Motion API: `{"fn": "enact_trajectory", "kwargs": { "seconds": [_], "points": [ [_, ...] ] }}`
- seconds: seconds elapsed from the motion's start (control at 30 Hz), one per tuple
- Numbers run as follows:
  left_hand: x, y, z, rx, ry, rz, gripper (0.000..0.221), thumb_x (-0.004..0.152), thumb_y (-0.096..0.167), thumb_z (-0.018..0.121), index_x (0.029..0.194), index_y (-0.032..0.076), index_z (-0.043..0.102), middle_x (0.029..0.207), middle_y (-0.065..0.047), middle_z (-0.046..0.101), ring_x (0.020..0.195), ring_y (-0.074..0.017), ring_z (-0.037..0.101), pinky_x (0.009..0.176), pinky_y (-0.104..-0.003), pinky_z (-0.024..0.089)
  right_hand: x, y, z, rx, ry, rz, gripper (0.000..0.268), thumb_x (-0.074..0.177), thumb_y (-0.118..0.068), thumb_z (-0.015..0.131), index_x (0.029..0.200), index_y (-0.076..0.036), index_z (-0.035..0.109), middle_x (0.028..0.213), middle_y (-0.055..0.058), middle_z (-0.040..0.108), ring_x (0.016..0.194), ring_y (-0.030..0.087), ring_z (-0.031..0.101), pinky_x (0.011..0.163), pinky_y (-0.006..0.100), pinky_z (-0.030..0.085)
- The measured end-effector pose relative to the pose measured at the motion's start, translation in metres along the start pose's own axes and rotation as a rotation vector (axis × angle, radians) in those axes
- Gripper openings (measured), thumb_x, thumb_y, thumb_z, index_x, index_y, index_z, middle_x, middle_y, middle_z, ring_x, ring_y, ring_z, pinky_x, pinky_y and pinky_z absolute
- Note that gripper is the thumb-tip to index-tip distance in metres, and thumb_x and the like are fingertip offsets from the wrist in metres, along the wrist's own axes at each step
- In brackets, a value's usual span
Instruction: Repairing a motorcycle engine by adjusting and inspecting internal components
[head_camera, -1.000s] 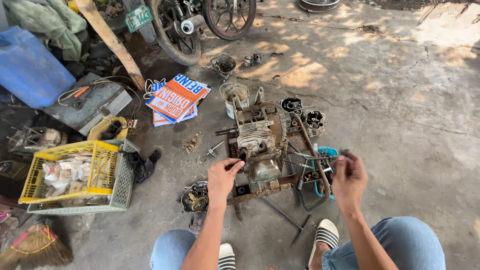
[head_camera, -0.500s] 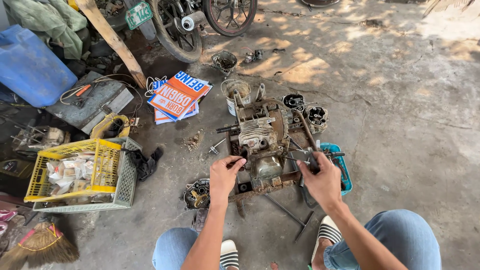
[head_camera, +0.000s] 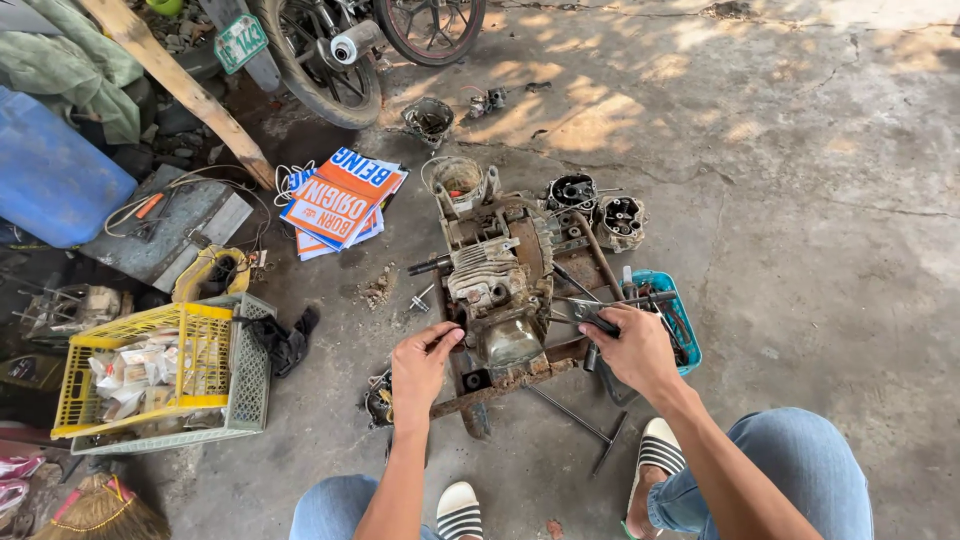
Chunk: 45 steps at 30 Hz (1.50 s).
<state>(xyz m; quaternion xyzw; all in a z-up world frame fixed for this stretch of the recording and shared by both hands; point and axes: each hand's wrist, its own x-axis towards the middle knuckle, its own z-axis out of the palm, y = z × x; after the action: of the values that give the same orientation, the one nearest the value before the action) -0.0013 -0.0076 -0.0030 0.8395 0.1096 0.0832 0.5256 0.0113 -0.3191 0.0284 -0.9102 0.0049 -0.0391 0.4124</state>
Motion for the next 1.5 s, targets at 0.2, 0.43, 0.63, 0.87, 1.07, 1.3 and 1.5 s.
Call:
{"fn": "enact_trajectory", "kwargs": {
  "seconds": [0.2, 0.43, 0.63, 0.87, 1.07, 1.3, 1.5],
  "points": [
    [-0.006, 0.016, -0.005, -0.032, -0.022, 0.011, 0.022, 0.091, 0.032, 0.08, 0.103, 0.014, 0.084, 0.102, -0.012, 0.082, 0.105, -0.0333, 0.074, 0.09, -0.043, 0.056, 0.0, -0.002, 0.001, -0.008, -0.022, 0.029, 0.01, 0.084, -0.025, 0.078, 0.083, -0.015, 0.078, 0.078, 0.005, 0.07, 0.073, 0.031, 0.069, 0.062, 0.038, 0.051],
    [0.0, 0.003, -0.001, -0.028, -0.009, -0.005, 0.021, 0.087, 0.034, 0.084, 0.101, 0.018, 0.086, 0.102, -0.005, 0.082, 0.106, -0.0268, 0.075, 0.092, -0.04, 0.056, -0.001, 0.005, 0.002, -0.029, -0.004, 0.0, 0.011, 0.083, -0.024, 0.079, 0.084, -0.013, 0.077, 0.078, 0.006, 0.068, 0.074, 0.032, 0.068, 0.062, 0.039, 0.052],
    [-0.007, 0.021, -0.005, -0.056, -0.069, -0.008, 0.02, 0.089, 0.029, 0.082, 0.103, 0.015, 0.084, 0.106, -0.009, 0.081, 0.109, -0.0324, 0.072, 0.091, -0.042, 0.058, -0.012, -0.01, -0.005, -0.064, 0.034, -0.008, 0.013, 0.081, -0.027, 0.08, 0.087, -0.015, 0.077, 0.081, 0.005, 0.07, 0.078, 0.03, 0.07, 0.063, 0.039, 0.055],
    [-0.014, 0.035, -0.004, -0.03, -0.039, 0.024, 0.024, 0.087, 0.026, 0.079, 0.104, 0.009, 0.081, 0.102, -0.006, 0.082, 0.084, -0.0247, 0.069, 0.076, -0.035, 0.056, -0.029, -0.026, 0.006, 0.09, 0.263, -0.287, 0.009, 0.097, -0.006, 0.065, 0.104, -0.006, 0.071, 0.08, 0.006, 0.066, 0.062, 0.018, 0.056, 0.052, 0.029, 0.043],
    [-0.011, 0.036, -0.002, 0.031, -0.017, 0.046, 0.026, 0.084, 0.026, 0.079, 0.102, 0.008, 0.08, 0.099, 0.002, 0.083, 0.057, -0.0128, 0.062, 0.061, -0.027, 0.053, -0.045, -0.04, 0.042, 0.639, -0.045, 0.149, 0.026, 0.101, -0.011, 0.06, 0.119, 0.003, 0.071, 0.075, 0.007, 0.067, 0.059, 0.012, 0.054, 0.051, 0.025, 0.046],
    [-0.011, 0.037, -0.003, -0.01, -0.043, 0.056, 0.027, 0.084, 0.025, 0.078, 0.105, 0.007, 0.079, 0.105, 0.001, 0.083, 0.068, -0.0119, 0.072, 0.069, -0.025, 0.058, -0.034, -0.044, 0.044, 0.597, 0.019, 0.264, 0.028, 0.1, -0.018, 0.065, 0.099, 0.007, 0.078, 0.064, 0.01, 0.064, 0.052, 0.014, 0.051, 0.045, 0.026, 0.042],
    [-0.01, 0.027, 0.002, -0.017, 0.005, 0.125, 0.026, 0.082, 0.024, 0.081, 0.102, 0.008, 0.08, 0.1, -0.001, 0.083, 0.061, -0.0158, 0.069, 0.064, -0.028, 0.056, -0.023, -0.029, 0.019, 0.32, -0.031, 0.12, 0.029, 0.102, -0.017, 0.063, 0.083, 0.001, 0.074, 0.059, 0.005, 0.062, 0.046, 0.012, 0.047, 0.043, 0.027, 0.035]
  ]
}}
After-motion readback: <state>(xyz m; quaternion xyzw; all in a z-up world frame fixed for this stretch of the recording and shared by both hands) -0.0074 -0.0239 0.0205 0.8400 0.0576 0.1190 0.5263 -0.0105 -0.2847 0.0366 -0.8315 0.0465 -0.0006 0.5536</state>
